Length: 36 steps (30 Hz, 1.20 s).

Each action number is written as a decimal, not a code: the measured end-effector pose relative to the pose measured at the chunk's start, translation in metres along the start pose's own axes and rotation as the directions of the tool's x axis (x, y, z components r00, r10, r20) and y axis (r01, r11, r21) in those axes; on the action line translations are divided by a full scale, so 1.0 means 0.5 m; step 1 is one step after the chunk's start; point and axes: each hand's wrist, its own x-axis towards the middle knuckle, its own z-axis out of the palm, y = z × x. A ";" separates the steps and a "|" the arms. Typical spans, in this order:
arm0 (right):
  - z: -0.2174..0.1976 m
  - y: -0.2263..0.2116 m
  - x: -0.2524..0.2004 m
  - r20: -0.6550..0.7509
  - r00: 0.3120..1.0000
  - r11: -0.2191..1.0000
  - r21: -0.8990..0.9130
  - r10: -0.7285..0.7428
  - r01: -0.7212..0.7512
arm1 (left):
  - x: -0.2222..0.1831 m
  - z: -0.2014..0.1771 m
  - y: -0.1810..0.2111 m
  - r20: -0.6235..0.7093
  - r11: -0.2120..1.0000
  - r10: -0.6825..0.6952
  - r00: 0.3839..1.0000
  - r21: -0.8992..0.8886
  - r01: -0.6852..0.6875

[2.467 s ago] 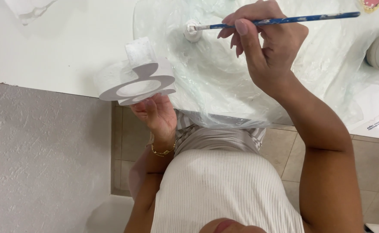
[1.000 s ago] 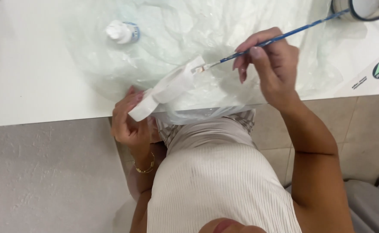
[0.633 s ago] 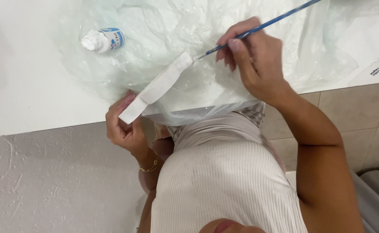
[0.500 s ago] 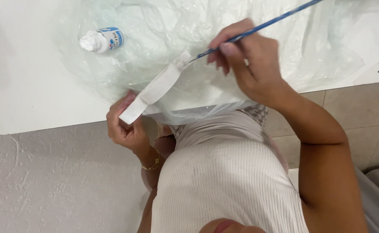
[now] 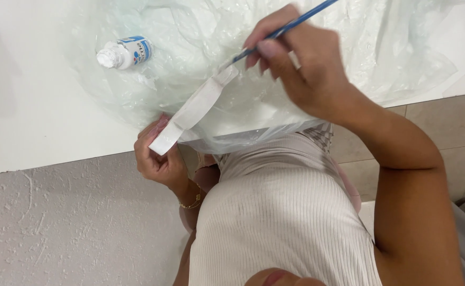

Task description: Applying white paint to a 3D decorative letter using a paint tube and a brush.

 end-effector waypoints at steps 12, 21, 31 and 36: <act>0.004 -0.005 -0.026 -0.047 0.997 0.998 -0.018 0.064 -0.065 | -0.003 0.000 -0.005 -0.007 1.000 0.022 1.000 0.011 -0.022; 0.050 -0.001 -0.116 -0.138 0.989 0.971 0.223 -0.059 0.089 | -0.003 0.001 -0.002 -0.015 1.000 0.008 1.000 0.017 -0.008; 0.034 0.001 -0.098 -0.071 0.993 0.985 0.140 -0.096 0.106 | -0.008 -0.003 -0.008 -0.015 1.000 0.011 1.000 0.026 -0.011; 0.010 -0.025 -0.054 -0.029 0.984 0.970 0.178 0.174 -0.166 | -0.005 -0.002 -0.004 -0.004 0.999 0.019 1.000 0.040 -0.019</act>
